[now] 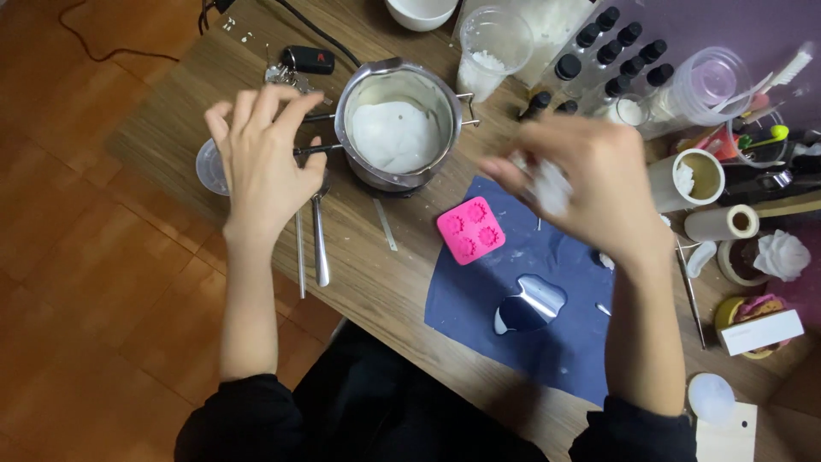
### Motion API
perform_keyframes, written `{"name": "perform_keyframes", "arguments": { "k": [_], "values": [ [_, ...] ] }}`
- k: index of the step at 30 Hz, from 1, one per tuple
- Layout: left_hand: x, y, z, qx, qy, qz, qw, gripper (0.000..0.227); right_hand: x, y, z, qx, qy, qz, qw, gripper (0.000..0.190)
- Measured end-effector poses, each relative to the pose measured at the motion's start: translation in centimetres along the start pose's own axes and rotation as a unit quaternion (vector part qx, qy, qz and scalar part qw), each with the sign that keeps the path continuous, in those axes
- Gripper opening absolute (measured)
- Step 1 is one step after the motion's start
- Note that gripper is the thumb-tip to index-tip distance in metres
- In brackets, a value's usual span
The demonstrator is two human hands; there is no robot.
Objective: The person cleans the inside of a metal pot with a paper towel and then stirs white wax in the pot while it sits on a heating element.
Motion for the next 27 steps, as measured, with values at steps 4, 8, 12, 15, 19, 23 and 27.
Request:
{"name": "perform_keyframes", "arguments": {
  "k": [4,8,12,15,19,23,27],
  "values": [
    [-2.3,3.4,-0.2,0.094,-0.024,0.052,0.994,0.053,-1.6,1.1,5.8,0.093,0.020,-0.051,0.994,0.027],
    [-4.0,7.7,-0.6,0.146,0.033,0.079,0.986,0.029,-2.6,2.8,11.4,0.163,0.101,-0.173,0.966,0.034],
    [-5.1,12.4,-0.5,0.198,0.096,0.102,0.970,0.018,-2.3,5.0,15.5,0.187,0.226,-0.314,0.903,0.061],
    [-3.5,12.4,-2.0,0.178,0.048,0.046,0.982,0.022,-2.6,6.5,17.7,0.166,0.294,-0.390,0.856,0.060],
    [3.9,7.8,-3.9,0.085,-0.201,-0.072,0.973,0.052,-4.0,7.9,20.4,0.139,0.358,-0.443,0.810,0.055],
    [5.8,7.5,-6.3,0.059,-0.267,-0.063,0.960,0.045,-5.2,7.6,21.4,0.150,0.369,-0.435,0.808,0.058],
    [9.3,7.1,-7.4,0.011,-0.377,-0.092,0.922,0.014,-6.6,6.7,21.8,0.145,0.376,-0.387,0.830,0.050]
  ]
}}
Point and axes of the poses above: each hand's wrist, its own z-axis away from the middle knuckle, its own x-axis out of the palm, y = z × x, the point moved 9 cm from there along -z, towards the middle knuckle, and after that the axes turned 1 degree about -y, right-handed, at the moved point
